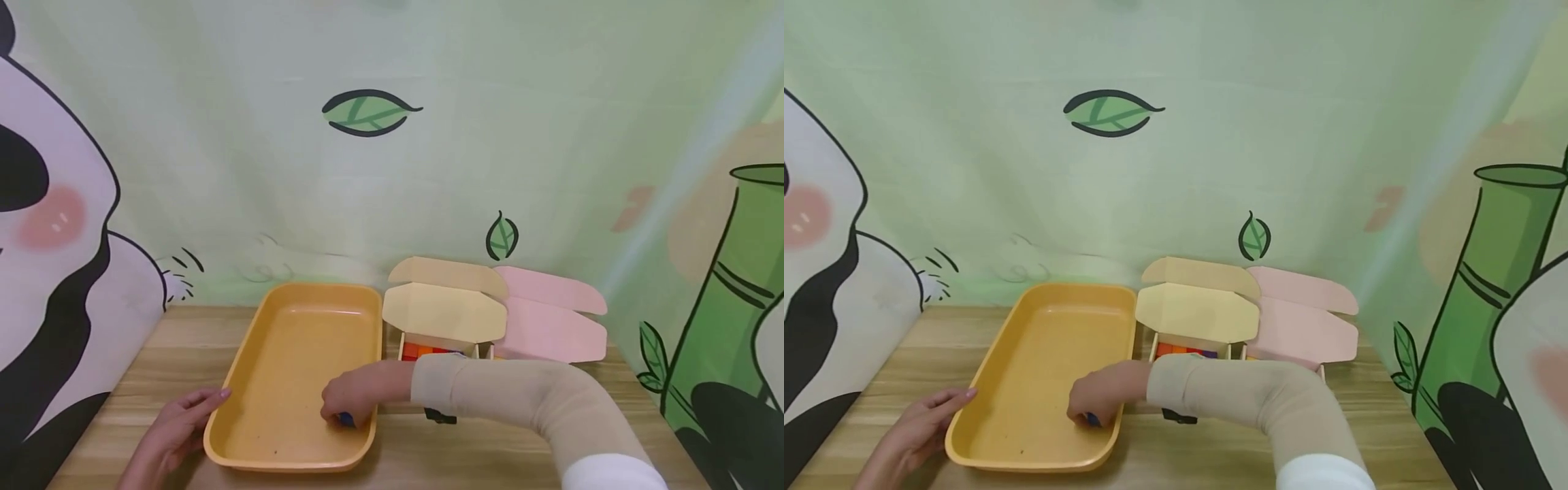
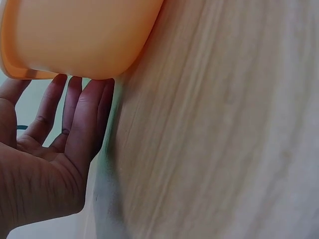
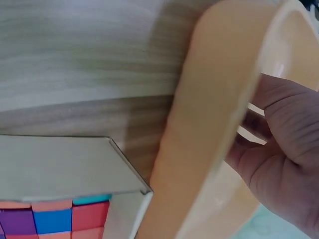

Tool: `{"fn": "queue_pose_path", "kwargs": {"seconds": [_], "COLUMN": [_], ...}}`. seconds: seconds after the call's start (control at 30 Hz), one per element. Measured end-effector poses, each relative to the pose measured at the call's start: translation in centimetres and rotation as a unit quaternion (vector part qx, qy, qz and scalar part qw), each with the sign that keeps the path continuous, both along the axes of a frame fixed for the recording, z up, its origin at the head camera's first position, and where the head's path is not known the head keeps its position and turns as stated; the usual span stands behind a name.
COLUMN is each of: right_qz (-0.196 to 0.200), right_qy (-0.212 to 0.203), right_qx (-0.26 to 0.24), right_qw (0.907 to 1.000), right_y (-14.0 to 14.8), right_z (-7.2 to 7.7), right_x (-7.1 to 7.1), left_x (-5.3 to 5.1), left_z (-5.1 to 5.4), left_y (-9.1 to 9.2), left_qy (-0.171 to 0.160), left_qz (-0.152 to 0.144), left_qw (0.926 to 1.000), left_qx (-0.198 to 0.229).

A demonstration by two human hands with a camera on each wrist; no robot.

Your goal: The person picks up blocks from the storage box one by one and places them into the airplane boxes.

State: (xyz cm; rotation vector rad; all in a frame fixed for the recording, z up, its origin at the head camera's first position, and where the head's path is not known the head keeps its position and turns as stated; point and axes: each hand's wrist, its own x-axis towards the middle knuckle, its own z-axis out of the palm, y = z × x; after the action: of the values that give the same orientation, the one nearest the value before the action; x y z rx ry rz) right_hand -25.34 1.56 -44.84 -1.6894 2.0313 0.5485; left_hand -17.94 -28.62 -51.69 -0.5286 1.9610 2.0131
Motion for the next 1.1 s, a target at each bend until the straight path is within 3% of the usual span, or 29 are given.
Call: {"fn": "queue_pose_path", "kwargs": {"seconds": [0.13, 0.3, 0.47, 0.6, 0.83, 1.1], "right_qz": [0.002, 0.004, -0.023, -0.047, -0.104, -0.150], "right_qy": [0.010, 0.015, -0.004, -0.012, 0.003, -0.017], "right_qx": [-0.034, -0.101, -0.173, -0.190, -0.204, -0.219], "right_qw": [0.9994, 0.9948, 0.9847, 0.9806, 0.9734, 0.9641], "right_y": [0.2, 0.1, 0.5, 1.5, 6.3, 14.6], "right_z": [1.6, 5.0, 8.2, 9.8, 11.0, 10.0], "right_x": [-0.4, -0.2, 0.0, 0.4, 0.0, -0.7], "left_x": [-0.2, -0.4, -0.4, -0.4, -0.6, -0.9], "left_z": [0.2, 0.3, 0.1, -0.3, -0.3, 0.2], "left_y": [-0.1, -0.4, -0.5, -0.5, -0.3, -0.1], "left_qy": [-0.005, -0.009, -0.008, -0.009, -0.008, -0.023], "left_qz": [-0.001, -0.005, -0.007, -0.006, -0.008, -0.003], "left_qw": [1.0000, 0.9998, 0.9999, 0.9999, 0.9998, 0.9991], "left_qx": [-0.001, -0.017, -0.012, -0.004, -0.017, -0.036]}}
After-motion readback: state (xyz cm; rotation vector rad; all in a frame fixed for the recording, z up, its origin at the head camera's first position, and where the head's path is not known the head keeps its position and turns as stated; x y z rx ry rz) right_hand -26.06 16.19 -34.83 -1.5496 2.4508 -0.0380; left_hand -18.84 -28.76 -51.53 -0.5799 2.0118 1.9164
